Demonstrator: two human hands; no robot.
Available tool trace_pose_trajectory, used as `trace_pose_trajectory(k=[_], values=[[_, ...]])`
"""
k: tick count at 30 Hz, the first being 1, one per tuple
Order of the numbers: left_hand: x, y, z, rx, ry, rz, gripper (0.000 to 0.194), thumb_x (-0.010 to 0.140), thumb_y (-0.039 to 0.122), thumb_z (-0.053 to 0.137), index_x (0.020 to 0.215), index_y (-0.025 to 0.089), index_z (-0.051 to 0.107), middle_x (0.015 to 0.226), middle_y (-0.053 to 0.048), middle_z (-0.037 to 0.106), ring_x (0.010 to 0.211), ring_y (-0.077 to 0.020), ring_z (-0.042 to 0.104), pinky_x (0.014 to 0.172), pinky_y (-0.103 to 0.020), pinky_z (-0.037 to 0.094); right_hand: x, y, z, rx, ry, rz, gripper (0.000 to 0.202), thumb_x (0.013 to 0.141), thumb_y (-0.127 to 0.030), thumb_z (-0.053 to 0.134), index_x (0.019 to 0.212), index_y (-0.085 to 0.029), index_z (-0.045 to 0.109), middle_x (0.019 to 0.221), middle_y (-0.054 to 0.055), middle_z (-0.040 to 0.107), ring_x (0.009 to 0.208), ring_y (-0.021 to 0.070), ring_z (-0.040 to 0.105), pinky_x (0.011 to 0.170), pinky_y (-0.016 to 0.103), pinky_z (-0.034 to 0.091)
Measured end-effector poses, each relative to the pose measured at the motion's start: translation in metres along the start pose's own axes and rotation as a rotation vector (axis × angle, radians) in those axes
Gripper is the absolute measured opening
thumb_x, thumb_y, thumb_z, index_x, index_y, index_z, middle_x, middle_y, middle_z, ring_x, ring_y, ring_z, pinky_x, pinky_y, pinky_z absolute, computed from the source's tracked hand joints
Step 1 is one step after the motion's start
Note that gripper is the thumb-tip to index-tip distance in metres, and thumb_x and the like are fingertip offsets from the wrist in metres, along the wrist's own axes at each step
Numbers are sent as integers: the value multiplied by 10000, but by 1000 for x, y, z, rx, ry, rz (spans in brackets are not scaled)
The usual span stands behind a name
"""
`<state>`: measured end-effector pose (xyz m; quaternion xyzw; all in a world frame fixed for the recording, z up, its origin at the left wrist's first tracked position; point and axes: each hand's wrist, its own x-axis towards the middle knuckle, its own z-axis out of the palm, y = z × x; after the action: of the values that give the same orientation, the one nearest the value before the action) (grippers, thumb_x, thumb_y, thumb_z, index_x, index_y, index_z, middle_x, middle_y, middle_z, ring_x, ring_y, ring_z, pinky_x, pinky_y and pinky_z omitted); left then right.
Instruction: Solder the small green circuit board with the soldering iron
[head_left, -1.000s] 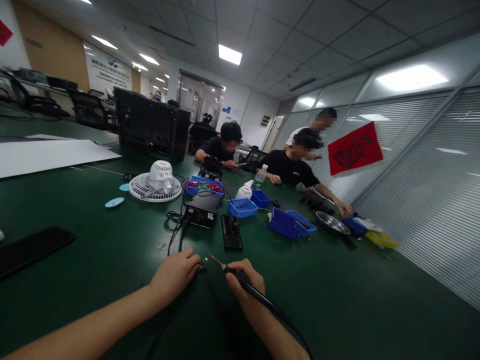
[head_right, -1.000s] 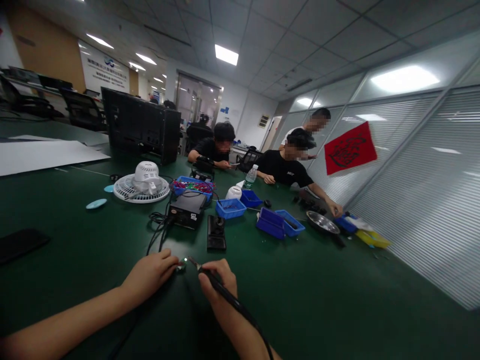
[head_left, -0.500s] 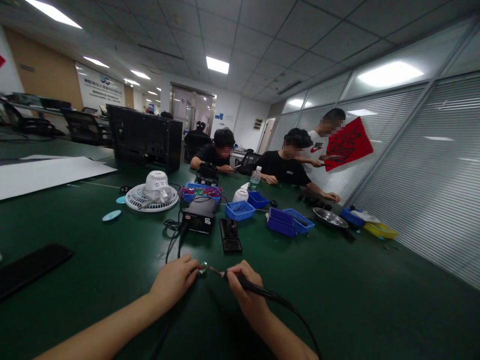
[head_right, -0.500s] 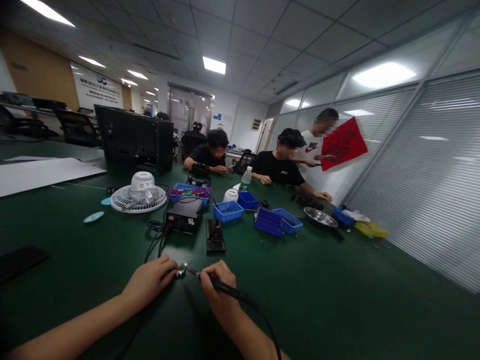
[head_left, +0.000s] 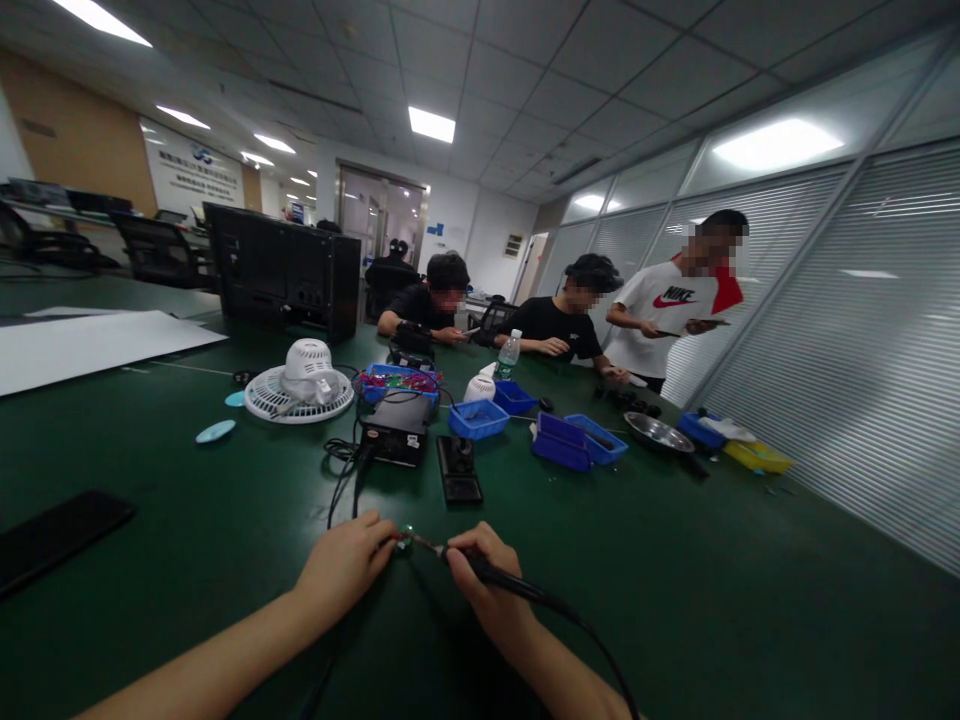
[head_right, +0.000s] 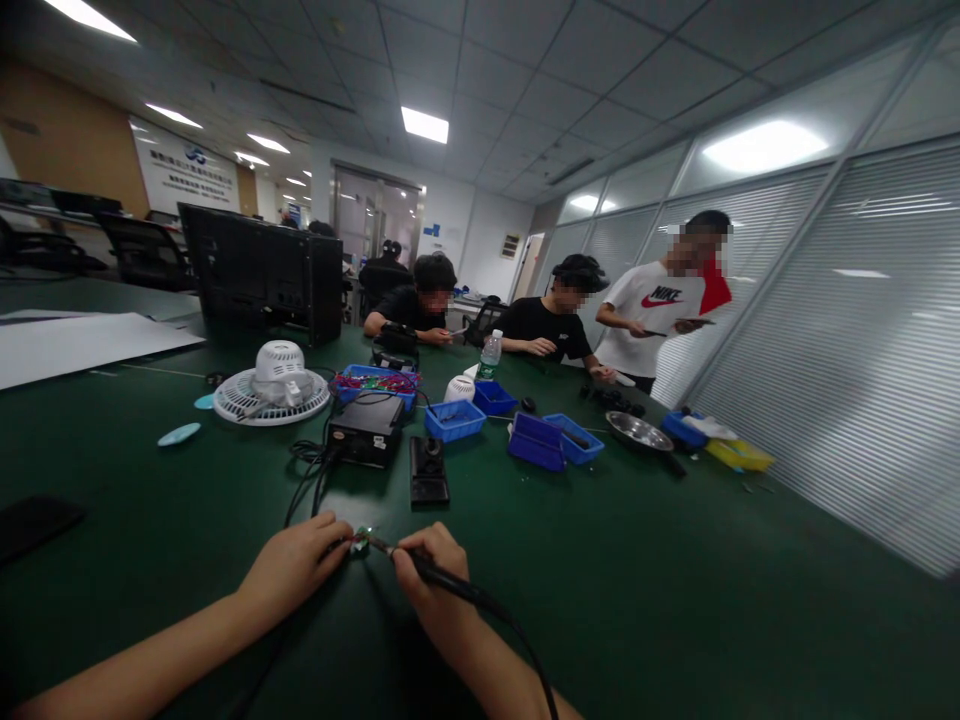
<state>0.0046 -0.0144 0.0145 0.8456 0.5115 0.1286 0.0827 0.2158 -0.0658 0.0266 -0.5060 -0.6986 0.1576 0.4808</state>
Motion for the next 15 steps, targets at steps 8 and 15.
trace_pose_trajectory(k=[8, 15], values=[[-1, 2, -3, -6, -8, -20, 202, 927, 272, 425, 944, 252, 625, 906, -7, 620, 815, -159, 615, 682, -243, 407, 2, 0, 1, 126, -38, 154, 81, 770, -232, 621, 707, -181, 615, 612, -27, 553, 533, 119, 512, 497, 207, 391], [-1, 2, -5, -16, 31, -8, 196, 915, 267, 447, 937, 242, 641, 893, -17, 627, 816, -172, 600, 699, -265, 411, 2, 4, 2, 178, -59, 200, 75, 778, -219, 618, 720, -173, 607, 612, -31, 571, 526, 112, 503, 504, 207, 380]])
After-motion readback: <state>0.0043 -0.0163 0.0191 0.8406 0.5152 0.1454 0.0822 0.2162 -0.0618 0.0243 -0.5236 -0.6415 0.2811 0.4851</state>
